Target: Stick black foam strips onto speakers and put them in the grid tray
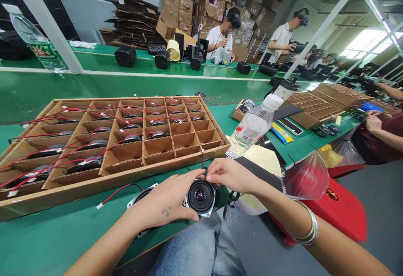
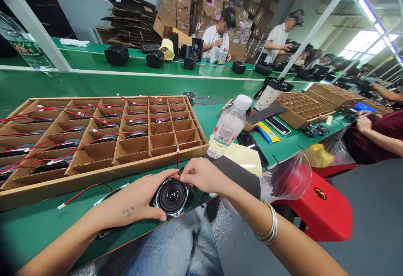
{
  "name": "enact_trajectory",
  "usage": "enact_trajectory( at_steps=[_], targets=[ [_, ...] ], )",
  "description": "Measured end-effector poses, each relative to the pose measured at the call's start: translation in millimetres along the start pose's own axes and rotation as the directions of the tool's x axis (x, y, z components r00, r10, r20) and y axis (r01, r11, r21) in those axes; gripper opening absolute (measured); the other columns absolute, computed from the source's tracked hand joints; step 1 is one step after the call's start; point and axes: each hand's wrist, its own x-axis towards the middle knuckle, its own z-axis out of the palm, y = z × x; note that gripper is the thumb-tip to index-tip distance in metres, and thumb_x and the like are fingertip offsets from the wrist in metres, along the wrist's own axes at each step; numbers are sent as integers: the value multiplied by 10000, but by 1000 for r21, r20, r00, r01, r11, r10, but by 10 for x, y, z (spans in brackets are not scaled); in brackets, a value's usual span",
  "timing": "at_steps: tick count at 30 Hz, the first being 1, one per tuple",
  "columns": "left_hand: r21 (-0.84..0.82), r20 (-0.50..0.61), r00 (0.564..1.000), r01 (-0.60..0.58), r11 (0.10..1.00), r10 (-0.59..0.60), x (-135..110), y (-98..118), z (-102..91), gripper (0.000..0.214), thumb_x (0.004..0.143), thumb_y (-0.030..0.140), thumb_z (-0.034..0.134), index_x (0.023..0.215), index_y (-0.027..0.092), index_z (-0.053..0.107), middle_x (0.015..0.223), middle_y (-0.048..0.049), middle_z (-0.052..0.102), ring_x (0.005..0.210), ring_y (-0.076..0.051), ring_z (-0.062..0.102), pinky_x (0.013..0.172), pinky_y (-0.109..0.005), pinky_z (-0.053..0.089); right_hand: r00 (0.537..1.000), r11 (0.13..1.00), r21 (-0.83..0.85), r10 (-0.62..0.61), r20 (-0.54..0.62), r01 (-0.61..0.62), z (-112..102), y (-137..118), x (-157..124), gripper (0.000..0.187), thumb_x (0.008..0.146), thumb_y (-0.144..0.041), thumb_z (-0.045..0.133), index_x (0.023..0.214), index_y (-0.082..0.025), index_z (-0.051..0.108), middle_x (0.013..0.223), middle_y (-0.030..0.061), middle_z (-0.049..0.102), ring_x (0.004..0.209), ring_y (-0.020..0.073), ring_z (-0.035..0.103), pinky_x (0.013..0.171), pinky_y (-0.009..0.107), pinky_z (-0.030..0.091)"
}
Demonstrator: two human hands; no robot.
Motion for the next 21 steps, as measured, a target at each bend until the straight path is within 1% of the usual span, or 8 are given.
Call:
enact_trajectory(
  at_steps=[2,4,8,11,14,16,21],
  targets=[
    [-38,-17,1000,-22,999,22,13,-1,4,845,626,278,745,1318,251,261,1335,-45,410,1187,-226,421,977,-346,360,1000,998,-66,19,23,-17,12,9,45,145,737,-170,590,623,-108,656,711,26,553,531,92,497,526,218,408],
    [-78,-44,997,-65,995,61,21,-15,11,849,606,273,763,1301,262,274,1287,-29,448,1151,-209,454,943,-318,388,998,995,-87,43,43,-39,21,23,78,149,738,-180,584,624,-111,652,670,18,553,497,87,479,488,212,386],
    [-105,-66,992,-118,987,111,23,-56,32,867,593,266,776,1298,278,272,1266,-31,457,1136,-215,465,925,-324,397,993,995,-25,95,70,-93,18,48,105,148,730,-210,583,628,-113,629,652,19,564,495,94,481,449,202,359],
    [-111,-63,992,-119,987,112,25,-65,37,867,582,250,785,1290,268,284,1259,-38,462,1133,-219,467,930,-332,391,993,994,17,104,54,-105,1,48,104,138,721,-222,592,636,-117,620,630,16,560,510,100,483,466,208,363],
    [-123,-58,990,-137,983,131,31,-53,26,872,577,236,790,1288,274,287,1233,-26,476,1122,-211,473,928,-322,387,996,996,16,90,26,-91,3,50,103,154,723,-246,597,634,-122,616,586,5,542,502,102,467,470,215,353],
    [-136,-56,989,-141,981,134,33,-41,15,860,579,232,788,1285,275,299,1211,-20,488,1108,-210,483,913,-315,394,995,995,28,99,28,-100,24,61,103,166,722,-264,600,631,-126,610,561,-3,528,485,101,450,457,216,339],
    [-147,-47,995,-97,984,91,30,-20,-3,838,577,253,787,1276,238,325,1214,-48,490,1101,-235,489,893,-325,409,993,990,77,114,32,-116,88,92,105,169,721,-267,605,629,-125,607,597,4,543,506,104,457,477,221,350]
  ],
)
